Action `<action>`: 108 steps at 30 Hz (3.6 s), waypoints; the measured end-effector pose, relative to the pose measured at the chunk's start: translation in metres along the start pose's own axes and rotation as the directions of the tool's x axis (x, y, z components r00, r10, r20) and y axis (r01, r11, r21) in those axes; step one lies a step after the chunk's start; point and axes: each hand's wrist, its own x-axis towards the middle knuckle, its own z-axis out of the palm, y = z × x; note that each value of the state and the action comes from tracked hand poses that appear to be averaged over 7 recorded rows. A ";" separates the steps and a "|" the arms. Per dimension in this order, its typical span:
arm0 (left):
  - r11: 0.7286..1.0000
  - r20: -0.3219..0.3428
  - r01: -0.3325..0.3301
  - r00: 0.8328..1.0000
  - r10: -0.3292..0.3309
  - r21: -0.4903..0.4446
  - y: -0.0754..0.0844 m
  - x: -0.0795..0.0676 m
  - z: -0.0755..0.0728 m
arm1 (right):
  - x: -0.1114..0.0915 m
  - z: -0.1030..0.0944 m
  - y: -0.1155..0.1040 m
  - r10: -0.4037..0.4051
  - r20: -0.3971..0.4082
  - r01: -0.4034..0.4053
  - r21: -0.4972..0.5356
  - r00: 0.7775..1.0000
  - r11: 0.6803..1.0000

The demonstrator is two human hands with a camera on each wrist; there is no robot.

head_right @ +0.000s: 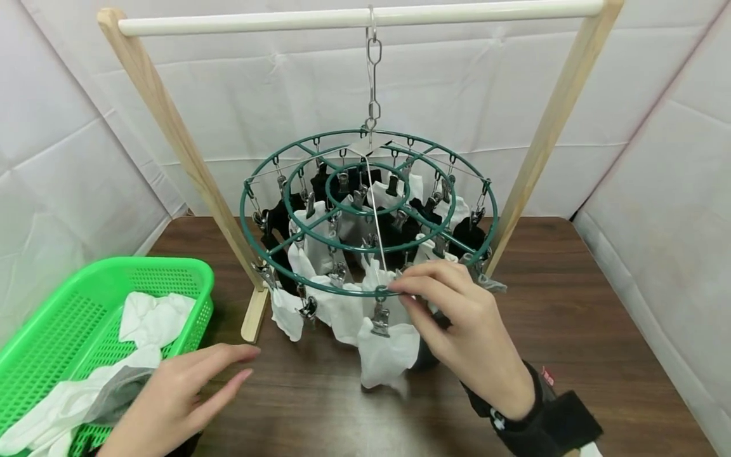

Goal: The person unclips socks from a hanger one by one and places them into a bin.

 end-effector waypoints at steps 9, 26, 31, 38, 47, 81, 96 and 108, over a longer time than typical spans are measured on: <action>0.958 0.154 0.092 0.987 -0.051 -0.273 -0.012 0.024 0.048 | 0.004 0.006 -0.004 -0.024 -0.021 0.024 0.005 0.999 1.000; 0.816 0.315 0.204 0.949 -0.029 -0.541 -0.022 0.048 0.122 | 0.009 0.020 -0.009 -0.054 -0.033 0.054 0.003 0.998 0.999; 0.754 0.272 0.206 0.961 -0.038 -0.623 -0.020 0.046 0.132 | 0.010 0.024 -0.011 -0.063 -0.042 0.063 0.013 0.997 0.998; 0.681 0.232 0.226 0.969 -0.084 -0.697 -0.016 0.043 0.140 | 0.010 0.027 -0.014 -0.035 -0.020 0.035 0.019 0.999 0.999; 0.701 0.211 0.208 0.974 -0.084 -0.683 -0.017 0.042 0.140 | 0.009 0.032 -0.020 -0.016 -0.020 0.016 -0.005 1.000 1.000; 0.736 0.259 0.221 0.964 -0.065 -0.639 -0.025 0.040 0.139 | -0.014 0.049 -0.005 0.310 0.268 -0.274 -0.163 0.912 0.948; 0.759 0.272 0.234 0.959 -0.077 -0.608 -0.026 0.041 0.128 | -0.008 0.054 -0.001 0.197 0.208 -0.204 0.013 0.958 0.979; 0.770 0.263 0.186 0.964 -0.024 -0.610 -0.023 0.042 0.124 | -0.005 0.049 -0.003 0.165 0.217 -0.183 0.065 0.962 0.981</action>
